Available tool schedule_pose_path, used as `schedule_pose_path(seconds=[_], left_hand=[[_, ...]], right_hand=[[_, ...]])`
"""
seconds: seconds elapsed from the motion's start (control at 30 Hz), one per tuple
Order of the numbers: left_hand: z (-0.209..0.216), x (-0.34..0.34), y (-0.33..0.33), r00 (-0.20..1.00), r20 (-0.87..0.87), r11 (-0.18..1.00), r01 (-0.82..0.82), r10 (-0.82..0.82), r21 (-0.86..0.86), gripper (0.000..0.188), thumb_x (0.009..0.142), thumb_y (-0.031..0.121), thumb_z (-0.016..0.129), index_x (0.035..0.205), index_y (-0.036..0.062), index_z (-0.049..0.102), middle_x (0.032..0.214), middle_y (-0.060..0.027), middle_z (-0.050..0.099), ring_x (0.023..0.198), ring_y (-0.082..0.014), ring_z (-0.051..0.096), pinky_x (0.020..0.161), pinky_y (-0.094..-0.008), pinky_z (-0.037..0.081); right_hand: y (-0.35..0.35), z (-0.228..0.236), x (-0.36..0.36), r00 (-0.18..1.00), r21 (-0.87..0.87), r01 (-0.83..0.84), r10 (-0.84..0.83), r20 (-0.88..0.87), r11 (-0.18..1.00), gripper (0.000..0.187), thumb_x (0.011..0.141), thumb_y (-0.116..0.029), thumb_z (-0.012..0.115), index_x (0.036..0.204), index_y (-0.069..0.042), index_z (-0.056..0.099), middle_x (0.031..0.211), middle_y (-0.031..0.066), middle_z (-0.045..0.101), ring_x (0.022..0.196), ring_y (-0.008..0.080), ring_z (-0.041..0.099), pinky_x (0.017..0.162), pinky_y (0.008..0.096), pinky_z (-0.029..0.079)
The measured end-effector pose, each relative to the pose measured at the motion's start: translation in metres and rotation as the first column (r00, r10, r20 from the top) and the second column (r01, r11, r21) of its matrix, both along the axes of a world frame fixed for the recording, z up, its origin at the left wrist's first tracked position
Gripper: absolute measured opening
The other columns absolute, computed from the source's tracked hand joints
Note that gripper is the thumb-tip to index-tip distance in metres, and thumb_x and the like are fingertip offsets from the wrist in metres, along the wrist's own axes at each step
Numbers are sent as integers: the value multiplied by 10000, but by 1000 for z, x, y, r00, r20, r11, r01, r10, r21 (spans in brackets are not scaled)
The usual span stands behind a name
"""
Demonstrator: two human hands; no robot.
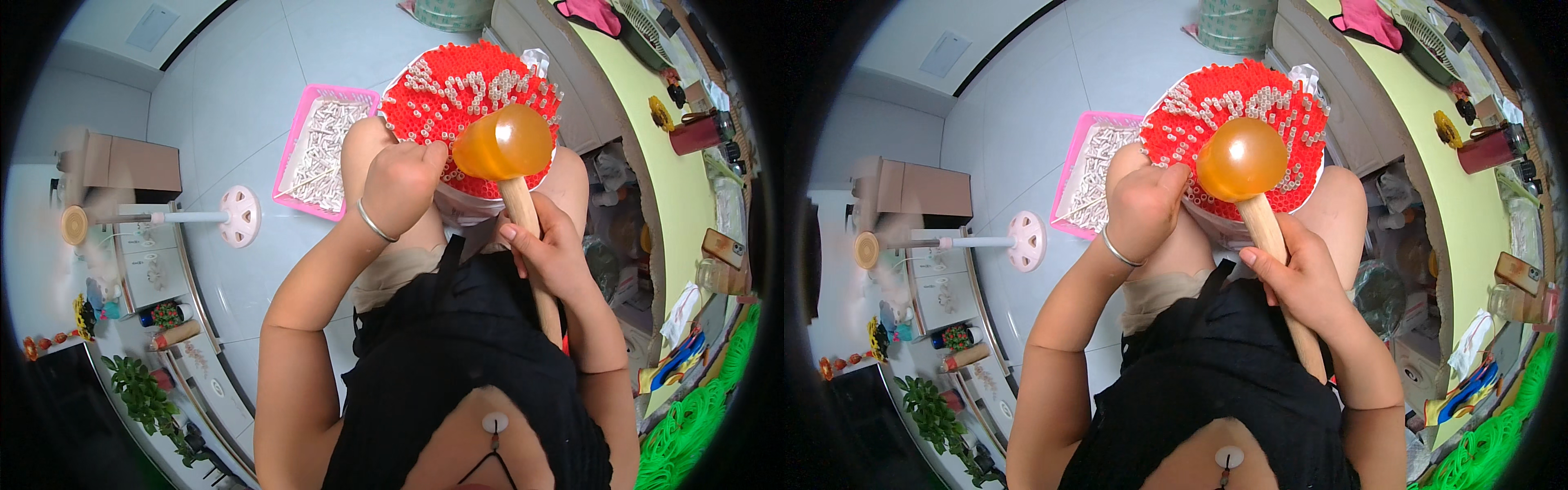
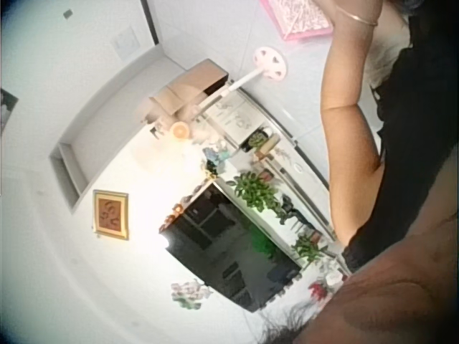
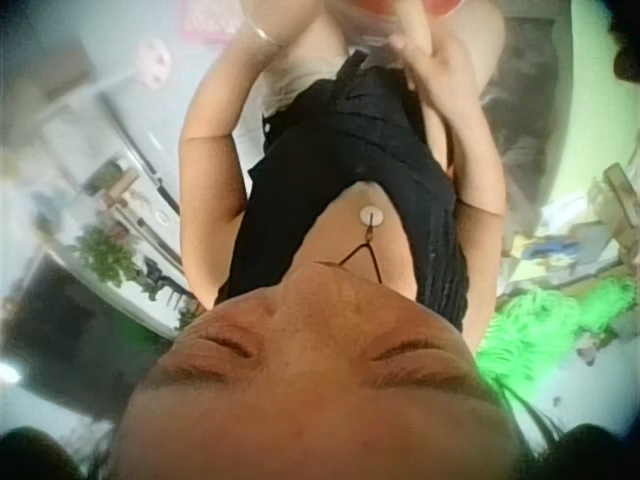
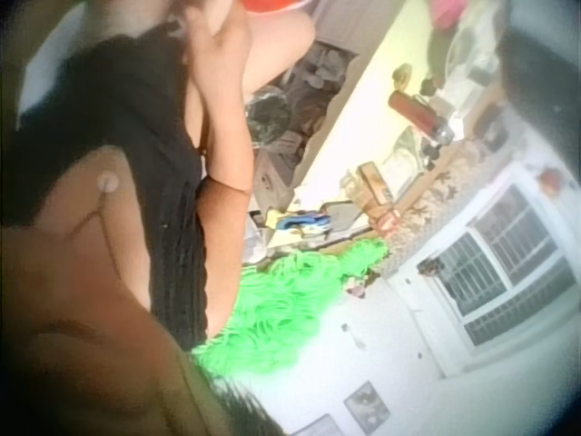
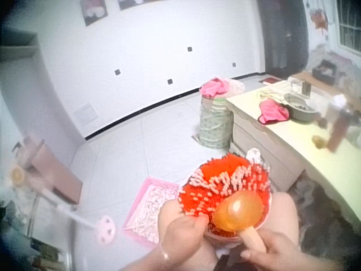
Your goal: The person picks up a small white object by hand and places it onto a red circular base filled with similar items, then taps the base with a yellow mallet.
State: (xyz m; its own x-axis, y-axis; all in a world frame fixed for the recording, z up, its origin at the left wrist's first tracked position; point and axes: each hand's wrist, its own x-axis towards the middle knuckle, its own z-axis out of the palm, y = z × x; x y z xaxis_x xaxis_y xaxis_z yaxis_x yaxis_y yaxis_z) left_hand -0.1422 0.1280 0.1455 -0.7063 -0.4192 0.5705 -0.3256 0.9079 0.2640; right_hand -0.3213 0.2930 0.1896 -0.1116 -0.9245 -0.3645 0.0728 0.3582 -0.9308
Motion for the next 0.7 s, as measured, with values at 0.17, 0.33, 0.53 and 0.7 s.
schedule_pose_path(seconds=[0.17,0.33,0.53,0.7], left_hand=[[-4,1,1,994,-113,995,1,10,97,145,761,-4,595,905,10,602,662,-120,584,657,-302,610,618,-422,485],[-2,4,2,996,-71,992,-42,51,117,220,760,-9,599,980,-10,613,681,-117,599,681,-298,624,622,-418,488],[17,-4,0,988,145,995,64,-53,-73,264,763,36,598,1021,-21,607,670,-96,606,652,-254,635,572,-370,510],[21,-6,-5,968,233,990,118,-96,-81,253,767,49,594,1011,-16,591,661,-90,605,640,-240,641,556,-363,516]], right_hand=[[0,1,3,1000,-16,-25,25,-16,1000,324,941,-176,643,1160,26,516,819,23,552,531,63,512,449,205,427],[2,2,-2,1000,1,-3,3,-26,1000,333,939,-175,647,1167,29,514,823,24,552,532,64,512,448,203,424],[5,-6,-5,999,-20,28,-28,18,999,323,934,-171,651,1155,24,518,816,21,549,528,62,506,446,203,425],[6,-8,-8,999,1,31,-31,41,1000,311,930,-159,654,1145,21,519,801,14,540,522,61,497,443,205,425]])
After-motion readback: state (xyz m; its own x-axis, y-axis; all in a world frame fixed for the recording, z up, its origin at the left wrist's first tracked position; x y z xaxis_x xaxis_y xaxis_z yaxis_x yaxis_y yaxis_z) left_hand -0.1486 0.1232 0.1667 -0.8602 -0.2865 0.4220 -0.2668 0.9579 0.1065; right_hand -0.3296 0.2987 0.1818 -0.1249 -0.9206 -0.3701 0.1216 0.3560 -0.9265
